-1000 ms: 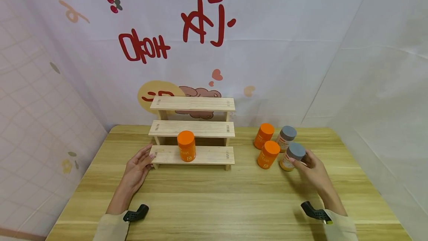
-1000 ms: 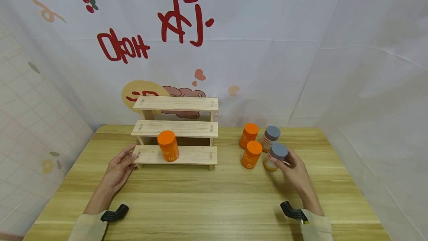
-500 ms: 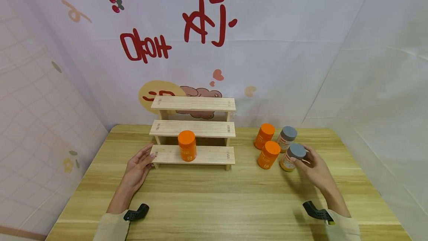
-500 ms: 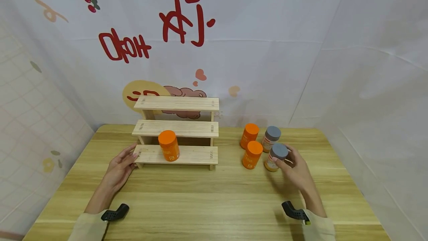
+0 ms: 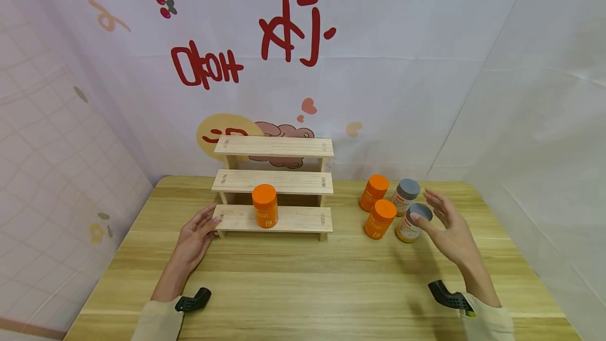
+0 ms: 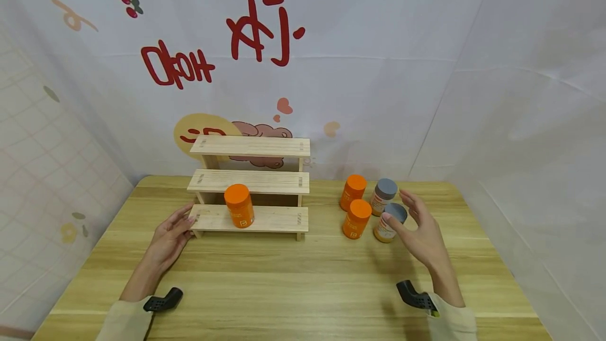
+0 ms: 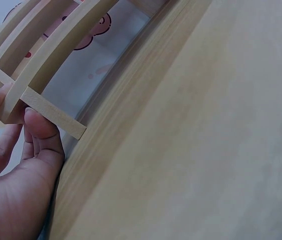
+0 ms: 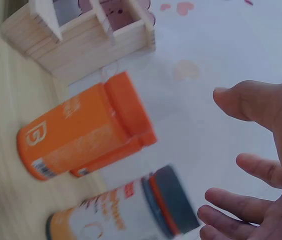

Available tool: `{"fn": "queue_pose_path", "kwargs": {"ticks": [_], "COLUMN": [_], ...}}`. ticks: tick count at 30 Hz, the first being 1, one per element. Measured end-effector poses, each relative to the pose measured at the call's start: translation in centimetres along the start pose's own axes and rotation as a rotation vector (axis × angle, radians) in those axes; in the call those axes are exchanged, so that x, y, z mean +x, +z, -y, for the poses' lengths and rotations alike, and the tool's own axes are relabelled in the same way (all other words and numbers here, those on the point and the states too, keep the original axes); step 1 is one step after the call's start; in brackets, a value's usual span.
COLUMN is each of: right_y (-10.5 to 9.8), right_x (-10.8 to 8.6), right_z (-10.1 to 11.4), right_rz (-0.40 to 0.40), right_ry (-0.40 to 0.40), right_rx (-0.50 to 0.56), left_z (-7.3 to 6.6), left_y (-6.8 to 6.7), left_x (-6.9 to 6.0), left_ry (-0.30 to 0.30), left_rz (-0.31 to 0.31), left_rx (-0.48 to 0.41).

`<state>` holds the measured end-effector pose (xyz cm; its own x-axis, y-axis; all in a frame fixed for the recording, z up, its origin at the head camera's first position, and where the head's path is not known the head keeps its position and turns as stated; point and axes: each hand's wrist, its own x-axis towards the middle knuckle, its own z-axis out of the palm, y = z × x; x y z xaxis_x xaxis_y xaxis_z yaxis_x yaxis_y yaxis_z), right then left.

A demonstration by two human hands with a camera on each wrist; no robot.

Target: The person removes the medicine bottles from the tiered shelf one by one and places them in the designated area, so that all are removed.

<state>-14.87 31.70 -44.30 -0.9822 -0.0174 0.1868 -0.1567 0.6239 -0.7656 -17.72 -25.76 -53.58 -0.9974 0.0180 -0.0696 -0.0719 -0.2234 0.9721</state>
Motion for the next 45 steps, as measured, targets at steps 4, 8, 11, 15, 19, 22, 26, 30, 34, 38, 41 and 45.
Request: {"fn": "queue_pose_path", "kwargs": {"ticks": [4, 8, 11, 15, 19, 22, 26, 30, 34, 38, 41, 45], "right_y": [0.0, 0.2, 0.5, 1.0, 1.6, 2.2, 3.1, 4.2, 5.3, 6.4, 7.3, 8.6], "right_x": [0.0, 0.0, 0.2, 0.7, 1.0, 1.2, 1.3, 1.6, 2.0, 2.4, 2.6, 2.9], "right_z": [1.3, 2.5, 3.3, 4.2, 4.8, 5.1, 5.7, 6.3, 6.7, 7.0, 7.2, 7.7], "right_rz": [-0.006, -0.009, -0.017, -0.024, -0.010, 0.012, 0.052, 0.088, 0.113, 0.141, 0.174, 0.226], "right_ry": [-0.004, -0.038, -0.089, -0.140, -0.187, -0.211, -0.201, -0.207, -0.244, -0.253, -0.253, -0.253], "right_rx": [0.000, 0.013, 0.024, 0.033, 0.041, 0.049, 0.046, 0.070, 0.131, 0.188, 0.229, 0.269], "left_z": [0.0, 0.1, 0.1, 0.1, 0.1, 0.0, 0.0, 0.1, 0.2, 0.3, 0.3, 0.2], "left_y": [0.0, 0.0, 0.0, 0.0, 0.0, 0.0, 0.0, -0.1, -0.3, -0.3, -0.2, -0.1], "left_x": [0.0, 0.0, 0.0, 0.0, 0.0, 0.0, 0.0, 0.1, 0.2, 0.3, 0.2, 0.2], "left_ry": [-0.007, -0.009, -0.007, -0.003, -0.003, -0.005, -0.007, -0.008, -0.005, -0.005, -0.011, -0.011], "left_rz": [-0.005, -0.006, -0.003, -0.003, -0.003, -0.001, 0.001, 0.002, 0.005, -0.003, -0.009, -0.006], "left_rx": [0.006, 0.006, 0.002, -0.004, -0.015, -0.021, -0.023, -0.018, -0.024, -0.032, -0.030, -0.027]}}
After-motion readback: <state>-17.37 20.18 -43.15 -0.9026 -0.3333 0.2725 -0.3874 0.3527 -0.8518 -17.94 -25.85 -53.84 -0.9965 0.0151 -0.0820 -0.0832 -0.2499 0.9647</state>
